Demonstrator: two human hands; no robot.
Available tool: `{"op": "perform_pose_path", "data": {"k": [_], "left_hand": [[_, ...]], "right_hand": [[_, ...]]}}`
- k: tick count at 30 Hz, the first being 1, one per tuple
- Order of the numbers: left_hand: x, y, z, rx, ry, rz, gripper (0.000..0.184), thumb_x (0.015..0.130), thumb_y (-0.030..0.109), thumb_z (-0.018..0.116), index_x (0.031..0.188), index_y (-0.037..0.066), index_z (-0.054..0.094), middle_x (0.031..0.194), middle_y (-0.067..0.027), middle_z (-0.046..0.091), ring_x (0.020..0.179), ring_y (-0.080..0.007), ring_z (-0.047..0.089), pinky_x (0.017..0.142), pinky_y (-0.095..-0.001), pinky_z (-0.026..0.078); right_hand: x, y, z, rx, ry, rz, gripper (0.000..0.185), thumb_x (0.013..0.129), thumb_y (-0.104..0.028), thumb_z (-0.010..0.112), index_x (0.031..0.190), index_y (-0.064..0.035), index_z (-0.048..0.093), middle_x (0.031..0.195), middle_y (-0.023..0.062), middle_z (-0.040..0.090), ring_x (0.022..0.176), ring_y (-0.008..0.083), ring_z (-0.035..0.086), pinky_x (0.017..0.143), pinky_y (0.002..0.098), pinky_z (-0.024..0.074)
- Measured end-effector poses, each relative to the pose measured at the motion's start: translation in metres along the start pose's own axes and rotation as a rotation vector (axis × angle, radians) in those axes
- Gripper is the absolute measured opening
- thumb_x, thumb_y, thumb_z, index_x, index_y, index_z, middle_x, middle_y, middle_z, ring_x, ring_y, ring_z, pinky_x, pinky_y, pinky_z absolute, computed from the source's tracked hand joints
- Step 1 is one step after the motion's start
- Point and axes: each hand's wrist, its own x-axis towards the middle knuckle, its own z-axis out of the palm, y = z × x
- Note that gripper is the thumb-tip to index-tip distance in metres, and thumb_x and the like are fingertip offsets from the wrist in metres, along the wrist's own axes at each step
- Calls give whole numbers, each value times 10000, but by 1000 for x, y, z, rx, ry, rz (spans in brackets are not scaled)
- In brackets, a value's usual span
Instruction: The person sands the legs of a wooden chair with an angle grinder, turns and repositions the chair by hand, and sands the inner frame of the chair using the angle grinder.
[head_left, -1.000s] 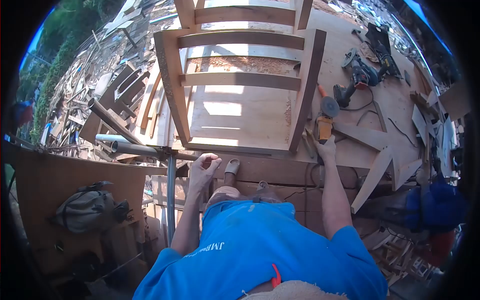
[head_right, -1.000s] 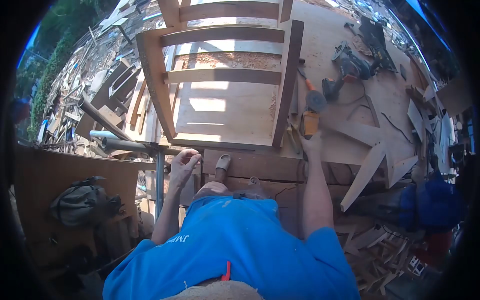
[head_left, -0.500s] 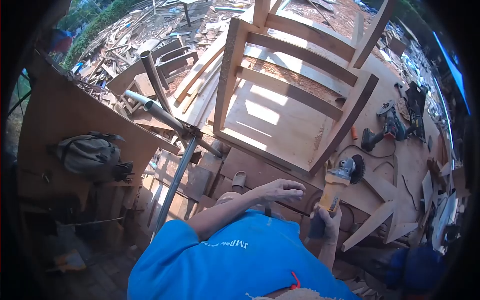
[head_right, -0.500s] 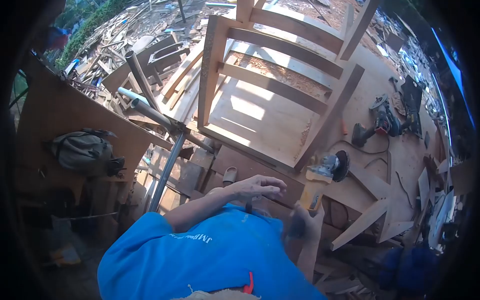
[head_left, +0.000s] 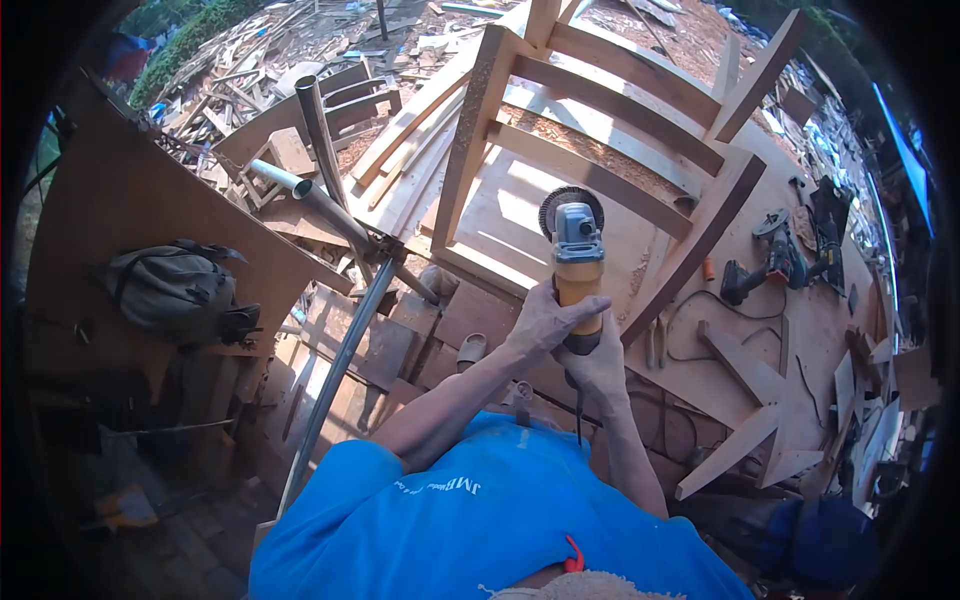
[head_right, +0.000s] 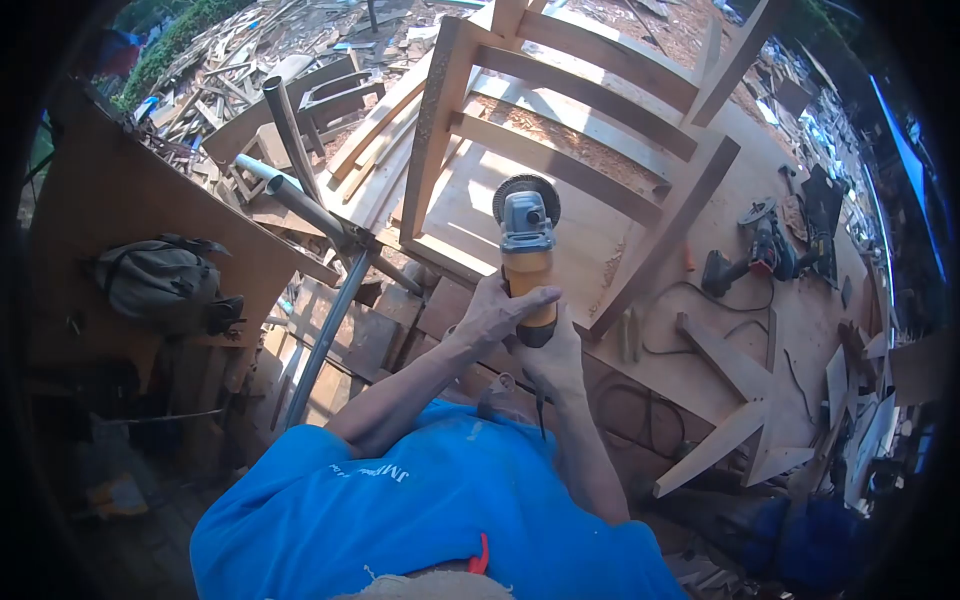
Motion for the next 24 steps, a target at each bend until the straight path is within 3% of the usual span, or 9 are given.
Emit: {"op": "perform_pose_path", "data": {"k": [1, 2, 7, 8, 11, 14, 17, 20, 24], "left_hand": [[6, 0, -5, -3, 4, 32, 572, 936, 331, 789, 1336, -36, 610, 1245, -139, 695, 1141, -176, 671, 984, -331, 551], [12, -3, -13, -5, 8, 61, 558, 945, 325, 781, 1337, -33, 609, 1241, -136, 697, 1140, -173, 670, 969, -332, 560], [40, -11, -61, -263, -235, 79, 535, 1048, 388, 640, 1400, -7, 559, 1255, -99, 670, 1221, -141, 616, 943, -301, 577], [47, -17, -60, -347, -263, 54, 543, 1060, 427, 605, 1417, 21, 547, 1215, -82, 681, 1176, -130, 641, 937, -285, 581], [61, -28, -71, -417, -311, 43, 737, 1001, 600, 598, 1356, -46, 577, 1237, -140, 698, 1143, -194, 686, 1017, -365, 557], [68, -28, -86, -509, -377, 30, 774, 976, 628, 615, 1343, -52, 581, 1233, -158, 700, 1125, -214, 699, 990, -370, 575], [76, -28, -100, -581, -362, -39, 591, 997, 506, 676, 1228, -37, 651, 1102, -105, 741, 951, -153, 736, 846, -301, 616], [92, -20, -116, -420, -427, -18, 840, 945, 677, 623, 1318, -74, 589, 1174, -173, 719, 1042, -238, 730, 902, -368, 615], [106, -20, -127, -506, -447, -27, 860, 957, 708, 572, 1292, -83, 603, 1146, -182, 722, 1029, -236, 733, 900, -380, 616]], "right_hand": [[4, 0, 7, -100, 97, 8, 621, 765, -146, 861, 1278, -27, 533, 1063, 88, 710, 931, 208, 729, 818, 346, 587], [12, 9, 14, -109, 133, -129, 610, 755, -147, 863, 1255, -26, 536, 1084, 96, 707, 928, 179, 716, 816, 333, 583], [40, 9, 30, 146, 31, -95, 586, 766, -133, 858, 1245, -13, 544, 1071, 97, 702, 913, 154, 713, 799, 298, 580], [44, 8, 36, 157, 41, -96, 576, 770, -115, 854, 1246, -13, 547, 1055, 87, 701, 897, 148, 713, 786, 293, 581], [53, 4, 48, 188, 40, -86, 544, 785, -86, 839, 1241, -14, 553, 1011, 76, 701, 840, 146, 715, 751, 286, 586], [58, 1, 62, 234, 11, -60, 505, 800, -70, 820, 1227, -8, 557, 981, 81, 703, 790, 155, 718, 727, 289, 592], [62, -5, 75, 284, 20, 4, 490, 806, -68, 811, 1220, 5, 558, 982, 87, 703, 796, 157, 719, 731, 286, 593], [71, -8, 95, 235, 89, -58, 504, 805, -75, 812, 1227, 19, 552, 988, 86, 699, 823, 150, 715, 745, 282, 591], [85, -22, 111, 156, 133, -115, 538, 799, -76, 818, 1250, 24, 542, 1010, 83, 693, 850, 140, 709, 759, 278, 585]]}}
